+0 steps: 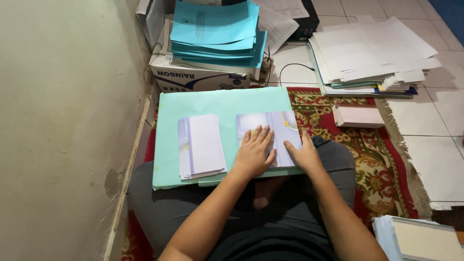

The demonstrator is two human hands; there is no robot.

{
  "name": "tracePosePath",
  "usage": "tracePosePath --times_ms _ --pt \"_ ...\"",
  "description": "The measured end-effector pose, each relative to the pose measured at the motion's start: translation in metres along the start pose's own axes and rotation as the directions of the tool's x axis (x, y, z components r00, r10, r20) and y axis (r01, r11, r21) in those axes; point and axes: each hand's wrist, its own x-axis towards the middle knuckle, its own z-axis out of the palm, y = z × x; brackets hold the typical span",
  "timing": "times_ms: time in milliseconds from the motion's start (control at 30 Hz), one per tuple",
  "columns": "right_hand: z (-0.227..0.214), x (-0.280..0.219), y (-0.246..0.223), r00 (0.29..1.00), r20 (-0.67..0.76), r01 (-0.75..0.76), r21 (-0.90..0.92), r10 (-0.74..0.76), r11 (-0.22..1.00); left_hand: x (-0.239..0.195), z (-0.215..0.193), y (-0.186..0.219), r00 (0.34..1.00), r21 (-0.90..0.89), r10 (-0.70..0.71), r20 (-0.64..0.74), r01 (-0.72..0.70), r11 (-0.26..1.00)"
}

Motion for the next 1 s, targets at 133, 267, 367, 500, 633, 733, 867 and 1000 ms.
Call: tracePosePath --times_ms 133,267,367,500,633,733,867,1000 --pt "-0.020 -0.025 -0.026 0.998 0.021 0.063 0.057 -0.064 0.996 0.001 0.002 0.000 1.000 -0.008 -0.006 0.011 0.006 1.000" --pt "-0.044 -0.058 -0.070 0.994 0.112 -0.012 0.158 -0.006 0.987 0.001 0.002 0.000 1.000 0.025 0.013 -0.026 -0.012 1.000" --pt "-0.058 -0.071 -0.082 0.989 0.149 -0.026 0.173 0.000 0.985 0.000 0.002 -0.001 0.999 0.021 0.012 -0.030 -0.011 1.000" --pt "-0.056 -0.066 -0.071 0.991 0.089 0.067 0.347 -0.104 0.935 0.001 -0.001 0.000 1.000 0.018 0.009 -0.002 -0.009 1.000" --pt "-0.066 -0.083 -0.095 0.996 0.017 0.059 0.584 -0.084 0.810 0.001 -0.003 0.001 1.000 0.019 0.011 0.017 -0.012 1.000" --pt "-0.065 -0.073 -0.086 0.984 -0.064 0.169 0.643 -0.167 0.747 0.003 -0.003 0.001 1.000 -0.001 0.018 0.010 -0.018 1.000" --pt "-0.072 -0.084 -0.096 0.968 -0.149 0.239 0.796 -0.204 0.556 0.007 -0.009 0.001 0.998 -0.043 -0.016 0.066 0.019 0.999" --pt "-0.065 -0.091 -0.105 0.950 -0.140 0.264 0.838 -0.278 0.478 0.013 -0.011 -0.009 0.976 -0.191 -0.059 0.208 0.099 0.977"
